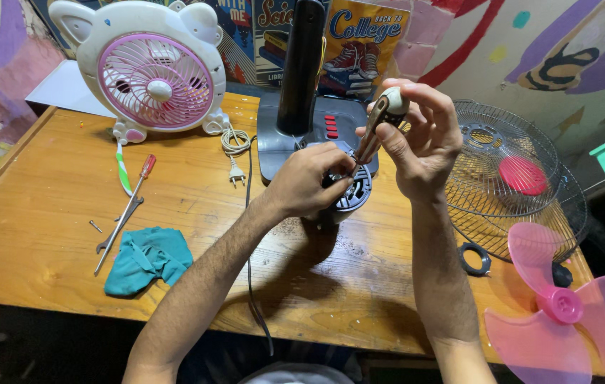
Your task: The person uses a screwdriver to remove screws from the base and motor housing of a black electric fan. They detach the motor housing from the stand, place it on the table, and continue unscrewing internal components. The video shows partial disassembly without reassembly.
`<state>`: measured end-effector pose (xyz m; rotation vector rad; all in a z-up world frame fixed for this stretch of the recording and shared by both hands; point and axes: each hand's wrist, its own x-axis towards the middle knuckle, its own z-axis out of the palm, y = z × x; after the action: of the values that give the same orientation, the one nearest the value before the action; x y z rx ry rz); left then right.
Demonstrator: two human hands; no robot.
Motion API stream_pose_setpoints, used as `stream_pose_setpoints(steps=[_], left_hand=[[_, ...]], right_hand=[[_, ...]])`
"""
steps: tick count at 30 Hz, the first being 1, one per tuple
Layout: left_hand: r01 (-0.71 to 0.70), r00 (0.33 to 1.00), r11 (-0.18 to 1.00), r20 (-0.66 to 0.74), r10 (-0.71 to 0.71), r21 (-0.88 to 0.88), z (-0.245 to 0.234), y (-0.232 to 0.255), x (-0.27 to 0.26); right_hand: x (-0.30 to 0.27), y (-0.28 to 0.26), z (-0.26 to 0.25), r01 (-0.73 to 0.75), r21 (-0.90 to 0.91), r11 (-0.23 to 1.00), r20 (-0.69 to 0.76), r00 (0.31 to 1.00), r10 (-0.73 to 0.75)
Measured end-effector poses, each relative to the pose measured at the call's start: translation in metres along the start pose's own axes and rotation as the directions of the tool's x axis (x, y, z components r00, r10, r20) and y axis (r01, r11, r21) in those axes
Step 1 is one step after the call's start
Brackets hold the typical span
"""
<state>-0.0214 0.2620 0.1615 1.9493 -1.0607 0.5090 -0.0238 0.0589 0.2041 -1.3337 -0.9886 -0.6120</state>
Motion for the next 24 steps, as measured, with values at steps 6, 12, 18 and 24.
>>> stream_pose_setpoints(steps=[6,12,18,24], left_hand=[[0.001,1.000,0.999,0.012,-0.001,-0.041,-0.0011,0.0004,-0.0005],[-0.004,1.000,0.998,0.020,0.005,-0.070,-0.0018,-0.0009,-0.0010],[-0.022,0.999,0.996,0.031,0.025,-0.081,-0.0026,-0.0044,0.0009],[-0.011,0.999,0.997,0.033,0.014,-0.073,-0.0024,-0.0050,0.0000]], right_hand=[[0.0005,-0.0014,0.0006,-0.006,-0.008,1.000,-0.013,1.000,0.006],[0.0004,-0.0007,0.0009,-0.008,0.009,1.000,-0.022,1.000,0.008],[0.0003,0.0008,0.0008,-0.015,-0.004,1.000,-0.023,1.000,0.015],[0.0036,-0.0010,0.0057,0.006,-0.083,0.997,-0.011,1.000,-0.007]])
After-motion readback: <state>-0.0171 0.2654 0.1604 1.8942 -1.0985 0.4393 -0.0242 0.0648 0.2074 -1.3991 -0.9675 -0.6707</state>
